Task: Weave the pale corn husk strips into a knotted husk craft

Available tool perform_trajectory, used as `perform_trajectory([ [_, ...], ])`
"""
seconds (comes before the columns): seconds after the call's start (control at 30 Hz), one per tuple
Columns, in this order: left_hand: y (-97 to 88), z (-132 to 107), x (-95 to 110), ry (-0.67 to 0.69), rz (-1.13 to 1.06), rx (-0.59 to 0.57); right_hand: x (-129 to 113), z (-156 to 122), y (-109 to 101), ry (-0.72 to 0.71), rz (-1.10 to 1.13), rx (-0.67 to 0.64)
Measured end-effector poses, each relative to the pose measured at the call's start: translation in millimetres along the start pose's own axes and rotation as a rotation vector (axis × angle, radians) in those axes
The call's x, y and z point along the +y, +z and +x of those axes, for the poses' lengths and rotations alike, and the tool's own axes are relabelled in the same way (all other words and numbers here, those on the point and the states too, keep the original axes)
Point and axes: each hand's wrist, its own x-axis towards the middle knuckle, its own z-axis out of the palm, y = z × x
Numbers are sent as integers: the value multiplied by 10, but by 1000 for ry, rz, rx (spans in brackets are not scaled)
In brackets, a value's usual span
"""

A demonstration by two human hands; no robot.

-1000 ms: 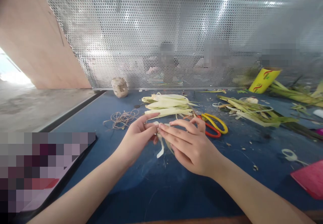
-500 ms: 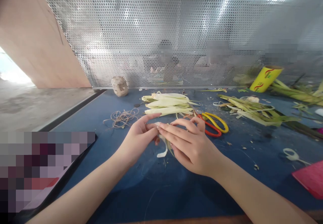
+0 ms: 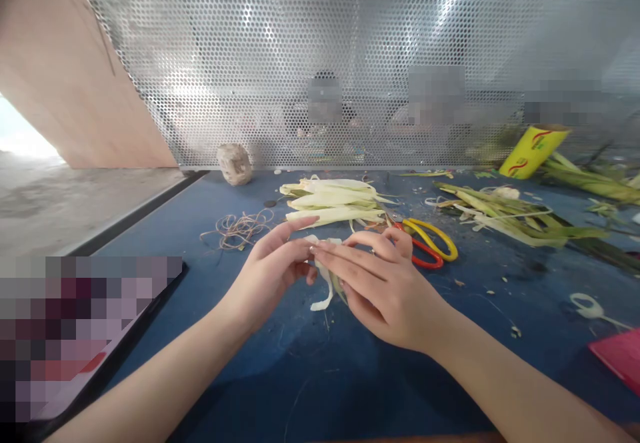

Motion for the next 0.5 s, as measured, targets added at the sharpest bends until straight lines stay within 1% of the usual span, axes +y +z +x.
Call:
perform_trajectory([
  [0.07, 1, -6, 8, 2, -17, -42, 0, -3, 0, 15, -1, 13],
  [0.13, 1, -4, 14, 6, 3, -60, -2, -11, 6, 38, 4, 25],
  [0.3, -4, 21, 11, 30, 108, -38, -24, -15, 20, 148, 106, 66],
  [0.4, -8, 28, 8, 37, 126, -14, -11, -2, 10, 261, 156, 150],
  [0.47, -10, 29, 10, 34, 117, -3, 28, 3, 8, 378, 170, 197],
  [0.5, -11, 29, 11, 32, 107, -2, 55, 3, 12, 440, 178, 195],
])
